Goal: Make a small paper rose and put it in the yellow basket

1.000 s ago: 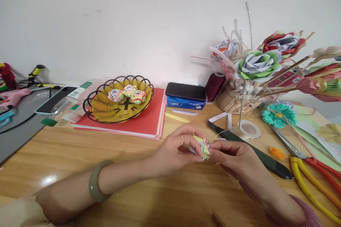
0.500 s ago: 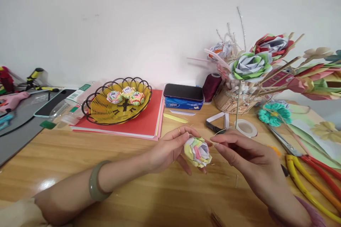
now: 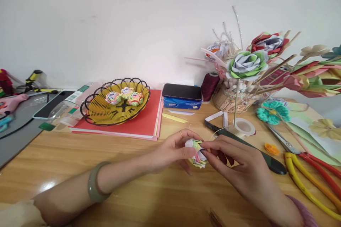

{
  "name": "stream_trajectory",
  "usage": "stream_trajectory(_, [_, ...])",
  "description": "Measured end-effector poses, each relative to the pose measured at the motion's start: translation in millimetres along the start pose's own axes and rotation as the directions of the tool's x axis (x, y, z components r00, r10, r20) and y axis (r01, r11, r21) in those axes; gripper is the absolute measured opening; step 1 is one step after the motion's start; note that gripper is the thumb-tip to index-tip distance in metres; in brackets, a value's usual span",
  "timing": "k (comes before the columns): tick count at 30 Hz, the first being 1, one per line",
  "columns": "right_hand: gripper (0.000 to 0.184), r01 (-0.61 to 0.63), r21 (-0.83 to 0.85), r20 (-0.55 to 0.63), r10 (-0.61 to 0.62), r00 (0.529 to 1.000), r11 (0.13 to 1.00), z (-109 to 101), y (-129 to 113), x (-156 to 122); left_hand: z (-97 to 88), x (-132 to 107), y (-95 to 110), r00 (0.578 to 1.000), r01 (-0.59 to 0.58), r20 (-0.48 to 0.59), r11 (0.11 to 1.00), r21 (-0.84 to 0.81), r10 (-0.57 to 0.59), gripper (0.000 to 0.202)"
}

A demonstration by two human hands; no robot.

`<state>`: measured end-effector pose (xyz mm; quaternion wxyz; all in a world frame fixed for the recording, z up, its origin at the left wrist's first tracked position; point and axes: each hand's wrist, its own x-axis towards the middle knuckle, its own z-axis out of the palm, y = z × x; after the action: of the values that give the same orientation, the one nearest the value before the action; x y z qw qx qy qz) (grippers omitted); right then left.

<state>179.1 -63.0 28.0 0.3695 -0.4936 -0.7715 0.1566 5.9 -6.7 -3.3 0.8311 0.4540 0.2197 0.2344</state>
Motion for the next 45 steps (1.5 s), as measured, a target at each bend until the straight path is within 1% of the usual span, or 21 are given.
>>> stream_trajectory(3, [0.012,-0.014,-0.002,0.011,0.014,1.000,1.000,1.4,1.0,-0.8,0.3,-0.5,1.0,1.000,0.025,-0.009,0.999,0.021,-0.025,0.033])
stream_trajectory(6, [0.013,-0.129,0.055,0.026,0.127,0.992,0.990,1.3,-0.7,0.5,-0.7,-1.3,1.1,0.999,0.039,0.002,0.999,-0.002,-0.039,0.030])
stream_trajectory(9, [0.013,-0.286,0.175,0.083,0.276,0.958,0.942,-1.6,-4.0,4.2,-1.8,-2.0,0.6,0.999,0.044,0.019,0.998,-0.036,-0.043,0.030])
stream_trajectory(12, [0.015,-0.429,0.321,0.139,0.406,0.903,0.844,-6.3,-6.1,8.0,-2.0,-2.3,0.6,0.999,0.031,0.036,0.997,-0.069,-0.028,0.029])
stream_trajectory(15, [0.016,-0.496,0.412,0.092,0.507,0.857,0.764,-9.9,-5.5,9.0,-2.2,-2.4,0.7,0.999,0.018,0.045,0.995,-0.101,-0.013,0.031])
stream_trajectory(17, [0.016,-0.507,0.446,0.048,0.546,0.837,0.738,-10.6,-4.1,8.5,-2.6,-2.5,0.7,0.999,0.022,0.041,0.994,-0.110,-0.018,0.034])
stream_trajectory(19, [0.015,-0.507,0.465,0.027,0.560,0.828,0.726,-10.3,-2.9,7.6,-3.1,-2.5,0.6,0.999,0.024,0.038,0.993,-0.113,-0.020,0.034])
stream_trajectory(21, [0.015,-0.489,0.472,0.010,0.550,0.835,0.734,-9.5,-2.8,6.8,-3.4,-2.5,0.5,0.999,0.013,0.049,0.993,-0.118,-0.007,0.032])
stream_trajectory(24, [0.014,-0.436,0.471,-0.045,0.514,0.856,0.767,-8.1,-5.0,5.6,-3.6,-2.4,0.0,0.997,-0.026,0.068,0.991,-0.133,0.035,0.027])
stream_trajectory(28, [0.013,-0.399,0.431,-0.100,0.483,0.870,0.809,-5.6,-9.0,3.1,-3.2,-1.9,-1.2,0.995,-0.095,0.023,0.991,-0.089,0.098,0.025])
stream_trajectory(30, [0.012,-0.350,0.389,-0.095,0.415,0.905,0.852,-4.4,-9.7,1.7,-2.9,-1.6,-1.6,0.992,-0.128,-0.004,0.991,-0.039,0.128,0.028])
stream_trajectory(32, [0.011,-0.282,0.335,-0.054,0.317,0.947,0.899,-3.5,-9.5,0.4,-2.7,-1.6,-1.9,0.988,-0.156,-0.006,0.988,-0.001,0.156,0.034])
stream_trajectory(34, [0.011,-0.229,0.275,-0.019,0.243,0.970,0.934,-2.9,-9.3,-0.5,-2.4,-1.7,-2.2,0.984,-0.175,0.002,0.984,0.015,0.175,0.041])
stream_trajectory(37, [0.010,-0.181,0.190,-0.042,0.192,0.981,0.965,-1.8,-9.6,-1.0,-1.7,-1.2,-2.8,0.983,-0.184,-0.008,0.983,0.024,0.184,0.048])
stream_trajectory(40, [0.010,-0.147,0.132,-0.075,0.157,0.985,0.980,0.0,-10.3,-1.2,-1.2,0.6,-3.6,0.982,-0.180,-0.055,0.983,0.042,0.183,0.049])
stream_trajectory(43, [0.011,-0.164,0.112,-0.090,0.174,0.981,0.980,1.9,-10.3,-0.8,-1.0,2.4,-4.2,0.975,-0.195,-0.096,0.979,0.054,0.199,0.050])
stream_trajectory(45, [0.012,-0.199,0.128,-0.080,0.210,0.974,0.972,2.9,-9.8,0.0,-1.2,3.3,-4.7,0.970,-0.216,-0.100,0.975,0.051,0.220,0.050])
